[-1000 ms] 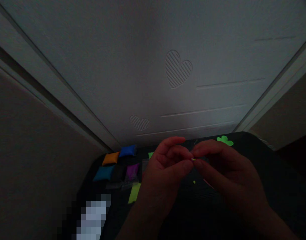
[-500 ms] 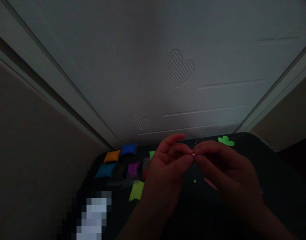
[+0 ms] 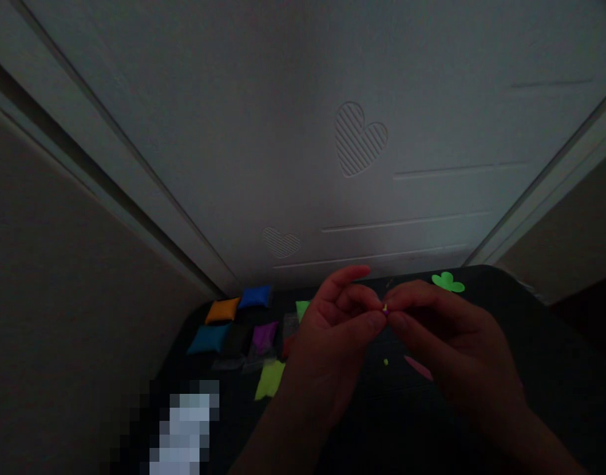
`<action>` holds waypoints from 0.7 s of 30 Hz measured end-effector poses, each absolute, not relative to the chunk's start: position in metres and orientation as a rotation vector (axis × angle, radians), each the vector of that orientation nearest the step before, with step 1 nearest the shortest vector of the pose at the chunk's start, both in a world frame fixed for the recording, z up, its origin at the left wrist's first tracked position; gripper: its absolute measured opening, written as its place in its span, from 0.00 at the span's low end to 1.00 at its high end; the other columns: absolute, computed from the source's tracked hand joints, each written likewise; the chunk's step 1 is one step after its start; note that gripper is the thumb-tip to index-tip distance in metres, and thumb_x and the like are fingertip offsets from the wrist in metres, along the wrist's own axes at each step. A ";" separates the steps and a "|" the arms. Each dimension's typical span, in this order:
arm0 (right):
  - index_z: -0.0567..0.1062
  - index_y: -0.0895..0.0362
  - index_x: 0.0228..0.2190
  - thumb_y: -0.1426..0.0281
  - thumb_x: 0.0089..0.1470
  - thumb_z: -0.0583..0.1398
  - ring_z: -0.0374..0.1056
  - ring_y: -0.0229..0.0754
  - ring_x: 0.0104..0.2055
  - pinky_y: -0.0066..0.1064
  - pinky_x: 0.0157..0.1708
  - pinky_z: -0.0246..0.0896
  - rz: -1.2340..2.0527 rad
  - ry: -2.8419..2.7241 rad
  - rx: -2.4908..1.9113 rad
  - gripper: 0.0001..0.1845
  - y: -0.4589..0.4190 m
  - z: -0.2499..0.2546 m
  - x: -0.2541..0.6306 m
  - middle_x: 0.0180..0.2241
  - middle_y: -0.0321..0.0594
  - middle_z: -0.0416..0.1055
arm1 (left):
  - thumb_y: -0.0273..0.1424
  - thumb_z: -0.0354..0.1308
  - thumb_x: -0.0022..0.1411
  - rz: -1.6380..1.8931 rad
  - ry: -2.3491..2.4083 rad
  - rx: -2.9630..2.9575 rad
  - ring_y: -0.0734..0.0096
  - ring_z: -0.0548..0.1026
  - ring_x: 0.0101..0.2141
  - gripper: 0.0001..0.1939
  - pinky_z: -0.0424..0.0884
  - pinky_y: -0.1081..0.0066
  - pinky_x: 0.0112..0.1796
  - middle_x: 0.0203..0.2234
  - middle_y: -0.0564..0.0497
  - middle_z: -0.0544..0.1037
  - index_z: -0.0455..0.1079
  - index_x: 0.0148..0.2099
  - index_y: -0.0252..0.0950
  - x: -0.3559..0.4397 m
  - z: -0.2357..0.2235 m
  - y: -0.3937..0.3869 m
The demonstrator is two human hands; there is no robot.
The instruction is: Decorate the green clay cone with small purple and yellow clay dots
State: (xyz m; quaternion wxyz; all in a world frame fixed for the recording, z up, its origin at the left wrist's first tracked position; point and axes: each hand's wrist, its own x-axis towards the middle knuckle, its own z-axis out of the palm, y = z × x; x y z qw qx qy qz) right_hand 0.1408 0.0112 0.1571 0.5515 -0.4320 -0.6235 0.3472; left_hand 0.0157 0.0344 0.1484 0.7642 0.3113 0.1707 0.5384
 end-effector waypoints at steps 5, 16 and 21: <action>0.71 0.48 0.31 0.72 0.51 0.58 0.65 0.27 0.32 0.19 0.32 0.60 0.771 -1.497 -1.028 0.06 0.010 0.156 0.140 0.31 0.27 0.68 | 0.22 0.62 0.47 1.208 0.393 0.711 0.79 0.70 0.30 0.19 0.65 0.76 0.36 0.26 0.58 0.72 0.68 0.42 0.40 0.017 0.147 0.034; 0.72 0.49 0.31 0.73 0.50 0.59 0.66 0.26 0.32 0.16 0.33 0.61 0.745 -1.484 -1.016 0.06 0.014 0.156 0.140 0.30 0.26 0.70 | 0.20 0.60 0.49 1.233 0.360 0.743 0.82 0.71 0.31 0.17 0.66 0.79 0.36 0.26 0.58 0.73 0.68 0.42 0.40 0.017 0.145 0.035; 0.73 0.49 0.31 0.72 0.50 0.60 0.67 0.27 0.32 0.14 0.31 0.62 0.797 -1.320 -0.964 0.06 0.015 0.156 0.149 0.30 0.27 0.71 | 0.23 0.60 0.49 1.278 0.417 0.769 0.81 0.70 0.29 0.15 0.67 0.79 0.33 0.27 0.57 0.73 0.69 0.41 0.39 0.013 0.148 0.038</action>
